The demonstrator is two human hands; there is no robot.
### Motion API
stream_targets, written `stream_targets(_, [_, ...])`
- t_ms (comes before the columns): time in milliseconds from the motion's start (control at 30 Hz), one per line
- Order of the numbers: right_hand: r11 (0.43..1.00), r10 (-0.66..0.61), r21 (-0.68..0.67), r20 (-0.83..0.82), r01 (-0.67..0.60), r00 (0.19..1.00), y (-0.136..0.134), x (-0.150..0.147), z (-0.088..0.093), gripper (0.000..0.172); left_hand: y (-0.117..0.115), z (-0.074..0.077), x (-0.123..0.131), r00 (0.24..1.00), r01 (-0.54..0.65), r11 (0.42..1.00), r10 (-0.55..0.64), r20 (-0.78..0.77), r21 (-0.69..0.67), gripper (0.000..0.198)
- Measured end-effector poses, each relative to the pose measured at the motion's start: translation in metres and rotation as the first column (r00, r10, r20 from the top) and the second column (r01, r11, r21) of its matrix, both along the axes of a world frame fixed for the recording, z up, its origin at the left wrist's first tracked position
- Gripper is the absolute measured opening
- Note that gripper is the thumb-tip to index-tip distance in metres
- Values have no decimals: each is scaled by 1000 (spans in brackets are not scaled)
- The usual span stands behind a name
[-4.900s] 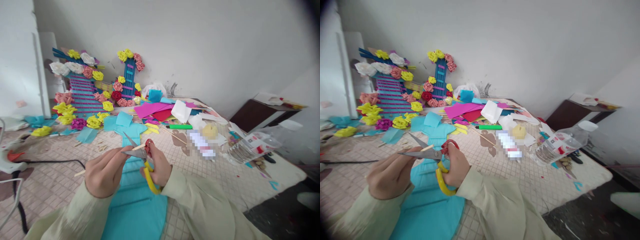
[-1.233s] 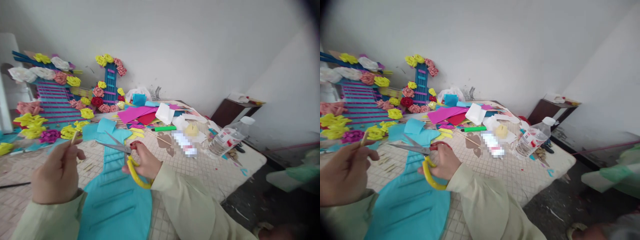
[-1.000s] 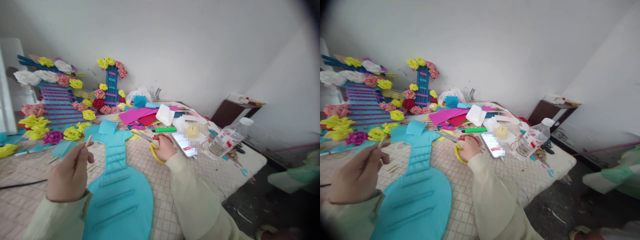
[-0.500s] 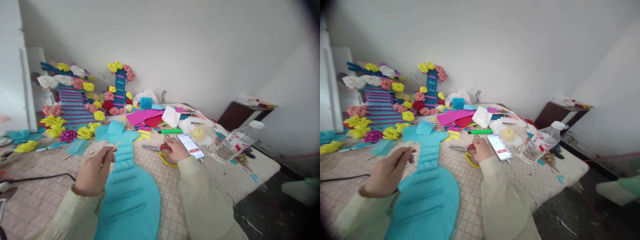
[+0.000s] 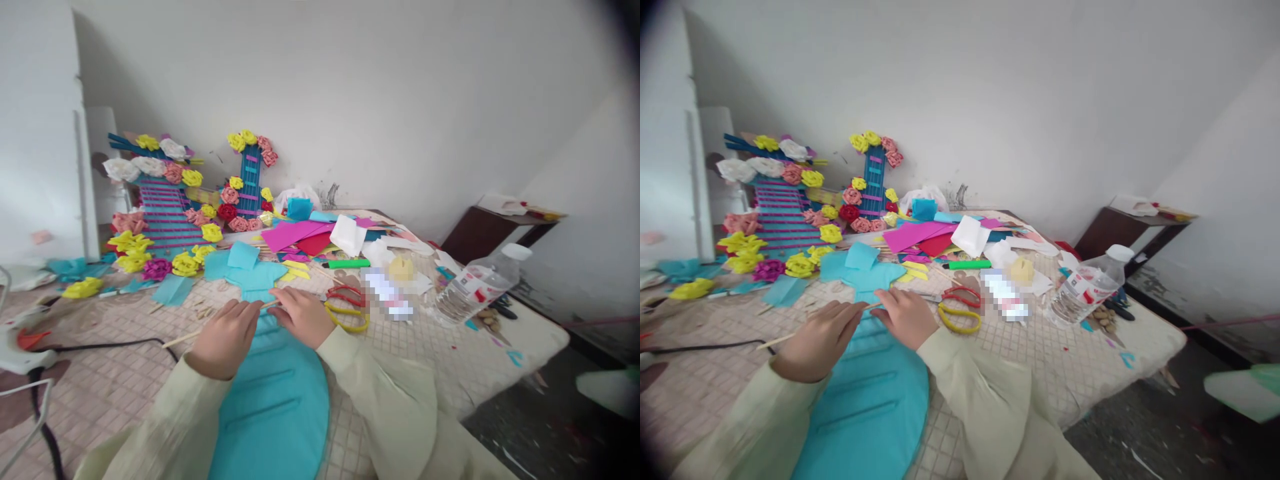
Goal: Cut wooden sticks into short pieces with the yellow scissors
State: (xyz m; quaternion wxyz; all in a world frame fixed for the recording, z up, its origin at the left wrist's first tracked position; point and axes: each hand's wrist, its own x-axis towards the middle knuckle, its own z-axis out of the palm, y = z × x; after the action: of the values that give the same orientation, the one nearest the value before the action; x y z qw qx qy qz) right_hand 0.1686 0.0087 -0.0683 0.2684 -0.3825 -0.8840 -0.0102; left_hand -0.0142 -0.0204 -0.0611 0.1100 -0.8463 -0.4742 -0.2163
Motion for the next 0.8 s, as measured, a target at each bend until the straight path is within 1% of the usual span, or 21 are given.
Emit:
stream_targets(67, [1000,-4,12,41,3,999,1,-1,1,27,-1,0,0,999,-16,1000,17,-36,6,29])
stream_targets(200, [999,-25,47,85,21,996,3,-3,0,35,-3,-1,-1,995,-60,998,62,-75,21,33])
stream_targets(300, [995,-35,95,109,25,993,6,-4,-5,35,-3,-3,-1,994,-70,997,71,-88,22,36])
stream_targets(400, [991,-42,131,128,25,991,9,-4,-13,31,-4,-7,0,993,-74,997,76,-93,28,39])
stream_targets(533, [989,-60,139,124,42,991,12,-4,-23,24,-5,-14,3,991,-97,994,101,-92,45,39])
stream_targets(633, [989,-63,140,111,47,992,13,-4,-28,25,-7,-16,7,987,-129,990,134,-94,58,40])
stream_targets(800, [989,-69,140,90,56,993,14,-2,-30,27,-10,-16,13,982,-157,985,163,-98,67,41])
